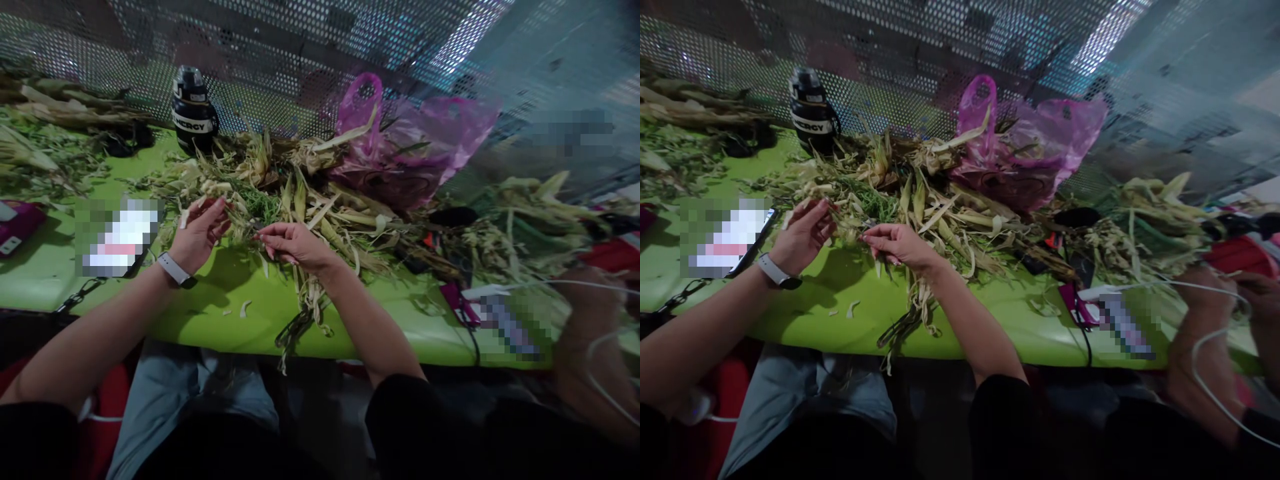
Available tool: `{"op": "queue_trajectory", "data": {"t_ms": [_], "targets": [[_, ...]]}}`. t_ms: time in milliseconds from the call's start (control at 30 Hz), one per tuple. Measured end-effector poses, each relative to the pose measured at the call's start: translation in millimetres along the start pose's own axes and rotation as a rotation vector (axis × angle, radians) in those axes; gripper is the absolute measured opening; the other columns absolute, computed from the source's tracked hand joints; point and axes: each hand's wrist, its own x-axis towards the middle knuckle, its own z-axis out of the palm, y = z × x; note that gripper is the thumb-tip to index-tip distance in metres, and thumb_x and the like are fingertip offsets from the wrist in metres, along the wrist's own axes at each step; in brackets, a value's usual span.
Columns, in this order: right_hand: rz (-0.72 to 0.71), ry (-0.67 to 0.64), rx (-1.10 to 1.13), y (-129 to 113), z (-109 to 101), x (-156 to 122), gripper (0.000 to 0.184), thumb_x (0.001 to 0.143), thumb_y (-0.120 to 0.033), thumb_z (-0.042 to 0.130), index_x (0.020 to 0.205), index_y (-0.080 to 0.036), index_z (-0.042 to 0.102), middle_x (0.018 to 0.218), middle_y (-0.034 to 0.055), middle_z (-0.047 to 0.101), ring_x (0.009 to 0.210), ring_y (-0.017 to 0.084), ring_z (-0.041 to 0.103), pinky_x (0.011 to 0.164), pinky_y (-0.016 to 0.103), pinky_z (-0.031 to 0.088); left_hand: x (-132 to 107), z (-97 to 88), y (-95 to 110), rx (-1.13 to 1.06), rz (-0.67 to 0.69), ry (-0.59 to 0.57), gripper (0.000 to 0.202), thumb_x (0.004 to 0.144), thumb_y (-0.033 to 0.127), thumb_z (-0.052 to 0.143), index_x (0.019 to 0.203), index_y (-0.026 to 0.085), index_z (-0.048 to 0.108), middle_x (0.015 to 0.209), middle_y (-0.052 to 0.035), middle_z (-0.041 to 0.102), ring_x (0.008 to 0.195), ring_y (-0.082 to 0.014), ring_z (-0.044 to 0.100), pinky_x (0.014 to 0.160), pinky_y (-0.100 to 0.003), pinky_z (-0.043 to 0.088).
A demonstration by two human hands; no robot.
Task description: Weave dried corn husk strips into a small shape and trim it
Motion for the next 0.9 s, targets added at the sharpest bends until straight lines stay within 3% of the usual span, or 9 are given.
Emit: {"op": "queue_trajectory", "data": {"t_ms": [67,200,467,567,700,900], "targets": [[-0.005,-0.003,0.001,1,-2,0,0.031,0.080,-0.040,0.068,0.095,-0.014,0.064,0.068,-0.0029,0.065,0.036,0.000,0.037,0.033,0.016,0.024,2,-0.4,4,-0.040,0.009,0.050,0.017,0.072,0.024,0.077,0.083,0.020,0.066,0.082,0.0000,0.071,0.067,-0.0094,0.066,0.062,-0.021,0.054],[0.020,-0.073,-0.044,3,1,2,0.026,0.084,-0.034,0.063,0.100,-0.014,0.064,0.074,-0.0001,0.069,0.042,0.002,0.044,0.038,0.017,0.032,4,0.3,5,-0.081,-0.018,0.037,0.018,0.077,0.029,0.073,0.090,0.022,0.062,0.087,-0.0018,0.072,0.078,-0.0138,0.069,0.066,-0.025,0.056],[0.015,-0.065,-0.096,0,7,0,0.027,0.088,-0.025,0.057,0.113,-0.016,0.060,0.072,-0.0022,0.065,0.042,0.002,0.042,0.039,0.017,0.032,5,0.2,1,-0.135,-0.034,0.074,0.014,0.077,0.021,0.072,0.084,0.022,0.060,0.070,0.0039,0.062,0.059,-0.0067,0.060,0.060,-0.019,0.055],[0.049,-0.099,-0.105,0,8,-1,0.023,0.087,-0.029,0.058,0.104,-0.015,0.061,0.072,-0.0010,0.067,0.042,0.002,0.043,0.040,0.017,0.035,4,1.6,2,-0.143,-0.021,0.073,0.013,0.079,0.022,0.071,0.086,0.022,0.060,0.069,0.0041,0.060,0.058,-0.0060,0.058,0.059,-0.019,0.055],[0.076,-0.108,-0.142,0,11,1,0.021,0.085,-0.034,0.062,0.090,-0.014,0.061,0.065,-0.0016,0.066,0.041,0.003,0.046,0.040,0.016,0.037,2,2.1,1,-0.095,-0.053,0.050,0.013,0.081,0.030,0.069,0.086,0.023,0.059,0.070,0.0040,0.058,0.056,-0.0069,0.056,0.067,-0.026,0.056],[0.079,-0.115,-0.163,4,7,3,0.018,0.084,-0.029,0.063,0.095,-0.014,0.060,0.074,0.0016,0.071,0.045,0.004,0.054,0.044,0.018,0.044,4,0.9,-2,-0.036,0.026,0.069,0.018,0.079,0.034,0.072,0.089,0.023,0.062,0.083,0.0000,0.063,0.080,-0.0141,0.064,0.075,-0.029,0.054]]}}
